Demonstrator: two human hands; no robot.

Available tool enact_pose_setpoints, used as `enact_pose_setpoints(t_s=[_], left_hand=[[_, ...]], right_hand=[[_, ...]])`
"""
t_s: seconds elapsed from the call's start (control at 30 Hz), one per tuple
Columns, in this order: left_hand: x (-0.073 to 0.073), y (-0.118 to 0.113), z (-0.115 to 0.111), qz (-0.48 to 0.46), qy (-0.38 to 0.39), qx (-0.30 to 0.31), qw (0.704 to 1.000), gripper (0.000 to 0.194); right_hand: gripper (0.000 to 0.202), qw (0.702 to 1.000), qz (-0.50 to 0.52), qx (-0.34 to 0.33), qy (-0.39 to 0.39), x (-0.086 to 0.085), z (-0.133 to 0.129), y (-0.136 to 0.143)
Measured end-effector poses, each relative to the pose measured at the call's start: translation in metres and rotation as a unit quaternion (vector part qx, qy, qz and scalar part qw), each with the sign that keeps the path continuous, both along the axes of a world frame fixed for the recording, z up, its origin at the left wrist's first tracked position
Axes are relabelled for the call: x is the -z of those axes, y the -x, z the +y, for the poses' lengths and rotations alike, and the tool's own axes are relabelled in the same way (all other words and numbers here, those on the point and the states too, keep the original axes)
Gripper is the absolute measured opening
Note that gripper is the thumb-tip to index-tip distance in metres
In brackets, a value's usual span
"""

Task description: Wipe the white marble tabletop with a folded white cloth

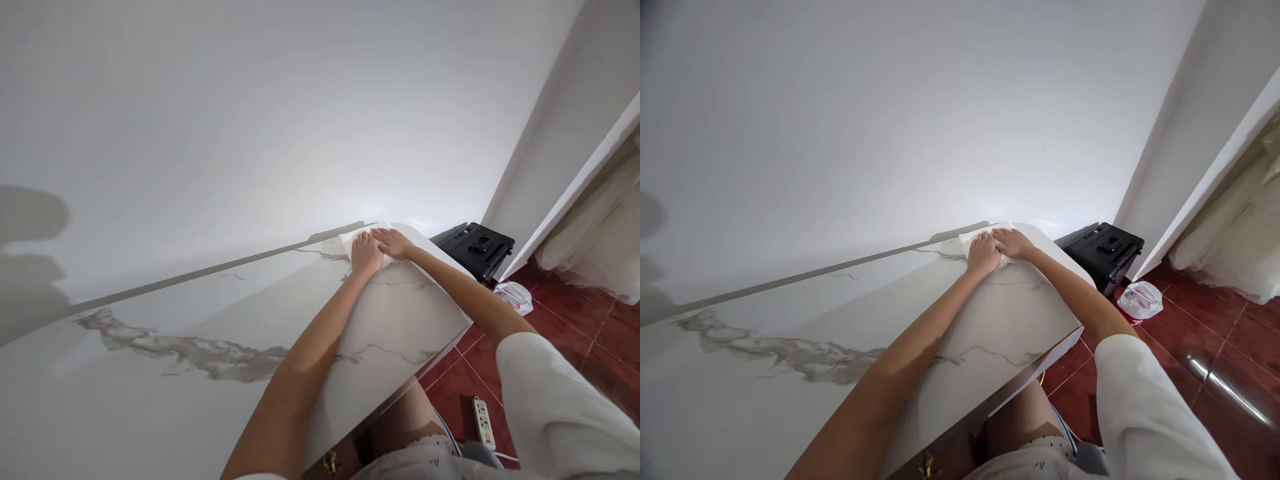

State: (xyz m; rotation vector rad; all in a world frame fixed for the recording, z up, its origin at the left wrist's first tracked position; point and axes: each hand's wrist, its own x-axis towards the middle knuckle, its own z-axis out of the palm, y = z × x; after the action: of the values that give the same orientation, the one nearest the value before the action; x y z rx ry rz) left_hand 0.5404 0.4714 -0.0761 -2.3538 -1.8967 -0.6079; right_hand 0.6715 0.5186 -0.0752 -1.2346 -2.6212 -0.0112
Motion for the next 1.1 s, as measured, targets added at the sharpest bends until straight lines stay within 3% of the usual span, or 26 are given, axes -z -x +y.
enact_pose_setpoints(t_s=[0.23,0.43,0.6,0.8,0.97,1.1], left_hand=[[-0.001,-0.019,-0.081,0.008,0.005,0.007,1.000,0.051],[-0.005,-0.062,-0.152,-0.018,0.029,0.033,0.999,0.053],[-0.002,-0.100,-0.184,-0.068,0.032,0.065,0.995,0.055],[-0.003,-0.116,-0.173,-0.076,0.029,0.083,0.993,0.057],[-0.001,-0.114,-0.128,-0.070,0.019,0.075,0.995,0.057],[-0.001,-0.100,-0.083,-0.067,0.017,0.043,0.997,0.056]], right_hand=[[0.053,1.000,0.002,-0.005,-0.001,0.002,-0.083,-0.022],[0.053,1.000,0.005,-0.022,-0.002,0.002,-0.154,-0.074],[0.052,1.000,0.006,-0.005,0.005,0.004,-0.190,-0.118],[0.051,1.000,-0.006,0.003,-0.004,0.004,-0.176,-0.138],[0.050,1.000,-0.008,0.007,-0.020,0.004,-0.129,-0.132],[0.050,1.000,-0.003,0.004,-0.015,0.003,-0.079,-0.111]])
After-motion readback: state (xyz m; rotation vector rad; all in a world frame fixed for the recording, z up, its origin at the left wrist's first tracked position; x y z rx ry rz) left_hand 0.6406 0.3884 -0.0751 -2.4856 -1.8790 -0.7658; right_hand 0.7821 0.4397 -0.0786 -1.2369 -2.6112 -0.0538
